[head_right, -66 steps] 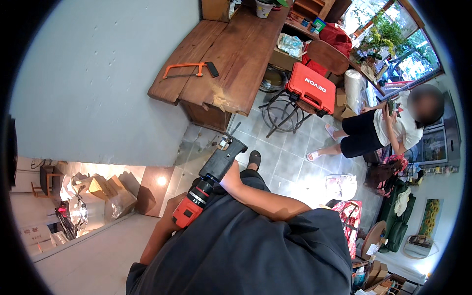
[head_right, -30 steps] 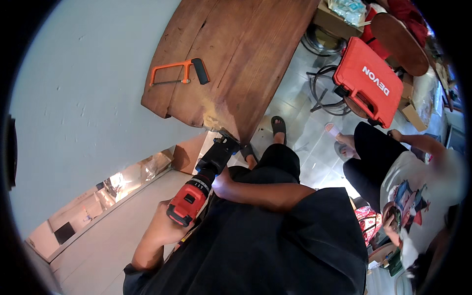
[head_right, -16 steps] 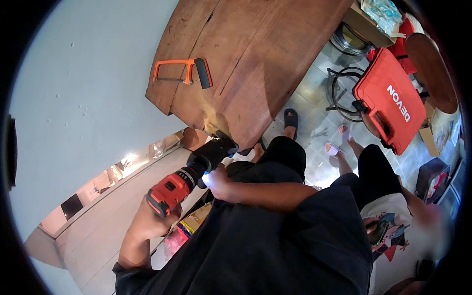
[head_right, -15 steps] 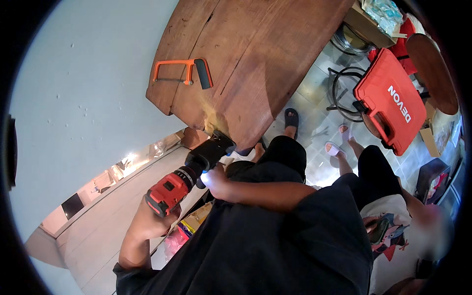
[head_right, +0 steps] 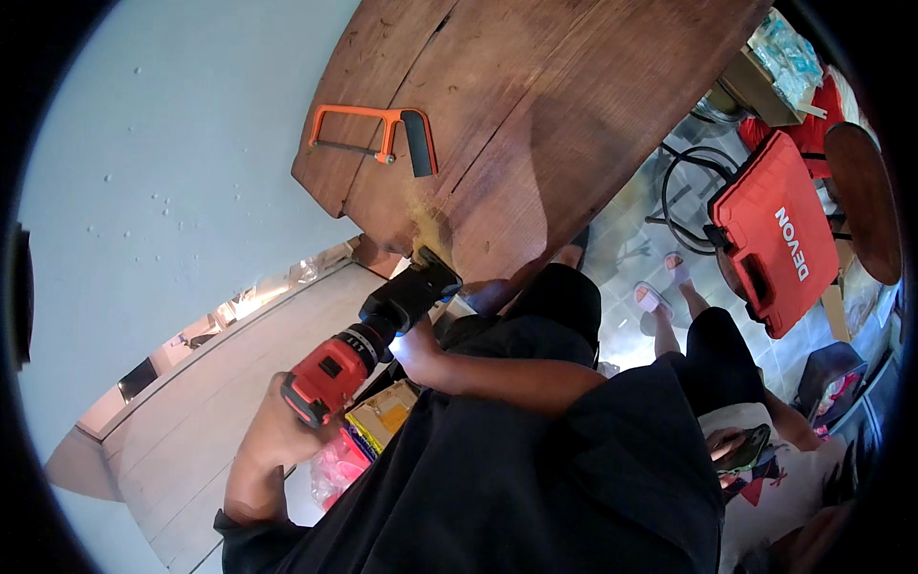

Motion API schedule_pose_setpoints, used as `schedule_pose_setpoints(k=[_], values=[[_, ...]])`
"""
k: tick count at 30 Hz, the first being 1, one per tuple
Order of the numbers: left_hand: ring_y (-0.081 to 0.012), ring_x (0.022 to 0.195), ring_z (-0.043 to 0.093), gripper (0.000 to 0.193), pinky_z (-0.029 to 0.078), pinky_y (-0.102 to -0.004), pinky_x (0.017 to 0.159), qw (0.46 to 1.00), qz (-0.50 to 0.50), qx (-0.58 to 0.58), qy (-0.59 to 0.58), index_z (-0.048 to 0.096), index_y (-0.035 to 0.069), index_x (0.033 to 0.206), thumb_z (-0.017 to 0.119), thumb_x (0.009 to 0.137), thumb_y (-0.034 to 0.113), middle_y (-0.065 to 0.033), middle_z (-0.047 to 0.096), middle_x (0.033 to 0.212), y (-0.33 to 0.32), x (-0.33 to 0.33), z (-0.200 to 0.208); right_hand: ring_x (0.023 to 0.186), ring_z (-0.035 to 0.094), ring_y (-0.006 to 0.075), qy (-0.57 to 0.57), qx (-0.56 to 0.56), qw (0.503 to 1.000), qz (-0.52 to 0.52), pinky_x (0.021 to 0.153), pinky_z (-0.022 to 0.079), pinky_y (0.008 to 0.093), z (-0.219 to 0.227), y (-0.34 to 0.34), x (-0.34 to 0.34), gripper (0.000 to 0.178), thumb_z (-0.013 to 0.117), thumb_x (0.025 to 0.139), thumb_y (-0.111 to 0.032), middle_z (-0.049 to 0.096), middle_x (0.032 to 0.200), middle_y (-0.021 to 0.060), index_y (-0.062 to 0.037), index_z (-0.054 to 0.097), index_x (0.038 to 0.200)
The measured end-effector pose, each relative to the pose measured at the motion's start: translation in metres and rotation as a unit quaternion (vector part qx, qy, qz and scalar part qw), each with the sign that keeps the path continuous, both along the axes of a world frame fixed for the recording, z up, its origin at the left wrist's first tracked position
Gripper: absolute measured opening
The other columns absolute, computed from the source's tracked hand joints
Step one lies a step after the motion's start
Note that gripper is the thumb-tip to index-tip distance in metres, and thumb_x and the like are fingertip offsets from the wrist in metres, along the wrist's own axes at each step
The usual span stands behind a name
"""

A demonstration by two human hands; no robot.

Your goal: The person uses a power saw to cut through a piece of wood on a workbench.

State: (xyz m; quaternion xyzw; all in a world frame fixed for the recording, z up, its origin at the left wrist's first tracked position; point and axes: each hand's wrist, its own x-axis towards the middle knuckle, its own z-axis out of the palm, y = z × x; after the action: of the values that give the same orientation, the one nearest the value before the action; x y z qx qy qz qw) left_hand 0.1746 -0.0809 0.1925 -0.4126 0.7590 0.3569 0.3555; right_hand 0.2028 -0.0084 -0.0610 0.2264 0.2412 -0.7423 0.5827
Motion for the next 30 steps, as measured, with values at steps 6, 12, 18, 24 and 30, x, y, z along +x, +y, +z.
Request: schedule_pose_setpoints(k=[6, 12, 18, 24, 30], values=[[-0.0292, 0.069, 0.066, 0.028, 0.054, -0.0371, 0.071, 0.998, 0.058, -0.007, 0.016, 0.067, -0.001, 0.096, 0.074, 0.069, 0.004, -0.0172, 0.068, 0.076, -0.009, 0.0, -0.006, 0.09, 0.061, 0.012, 0.016, -0.001, 0.997, 0.073, 0.076, 0.052, 0.0316, -0.005, -0.003, -0.004, 0.012, 0.05, 0.103, -0.018, 0.062, 0.098, 0.0009, -0.0118, 0.059, 0.107], [-0.0228, 0.067, 0.064, 0.026, 0.054, -0.0344, 0.068, 1.0, 0.006, -0.022, -0.006, 0.066, -0.001, 0.094, 0.073, 0.069, 0.002, -0.0139, 0.067, 0.074, -0.002, 0.003, -0.007, 0.083, 0.059, 0.012, 0.055, 0.023, 0.997, 0.044, 0.072, 0.05, 0.0317, 0.003, -0.008, 0.0, 0.009, 0.05, 0.102, -0.015, 0.06, 0.094, 0.0012, -0.0116, 0.058, 0.104], [-0.0227, 0.064, 0.058, 0.029, 0.052, -0.0338, 0.068, 1.0, 0.024, 0.002, 0.003, 0.066, -0.002, 0.096, 0.074, 0.068, 0.005, -0.015, 0.065, 0.073, -0.005, 0.003, -0.006, 0.077, 0.06, 0.0099, -0.02, -0.011, 1.0, 0.009, 0.066, 0.052, 0.0288, 0.007, -0.003, -0.008, 0.004, 0.057, 0.097, -0.007, 0.06, 0.085, -0.0001, -0.0111, 0.059, 0.098], [-0.0329, 0.065, 0.059, 0.033, 0.053, -0.0351, 0.072, 0.999, -0.045, -0.008, -0.001, 0.065, -0.003, 0.1, 0.073, 0.069, 0.004, -0.021, 0.066, 0.077, 0.002, -0.012, -0.001, 0.102, 0.06, 0.0141, 0.12, 0.014, 0.993, -0.004, 0.091, 0.054, 0.0339, -0.032, -0.003, 0.046, 0.014, 0.054, 0.099, -0.005, 0.06, 0.107, 0.0037, -0.0096, 0.056, 0.111], [-0.026, 0.062, 0.06, 0.026, 0.052, -0.033, 0.065, 1.0, 0.006, -0.012, 0.011, 0.065, 0.0, 0.089, 0.075, 0.066, 0.005, -0.0129, 0.065, 0.072, -0.004, -0.009, -0.003, 0.102, 0.06, 0.0142, -0.051, -0.002, 0.998, 0.031, 0.09, 0.054, 0.0342, 0.002, 0.007, 0.001, 0.014, 0.054, 0.098, -0.003, 0.061, 0.107, 0.0034, -0.0095, 0.057, 0.11]])
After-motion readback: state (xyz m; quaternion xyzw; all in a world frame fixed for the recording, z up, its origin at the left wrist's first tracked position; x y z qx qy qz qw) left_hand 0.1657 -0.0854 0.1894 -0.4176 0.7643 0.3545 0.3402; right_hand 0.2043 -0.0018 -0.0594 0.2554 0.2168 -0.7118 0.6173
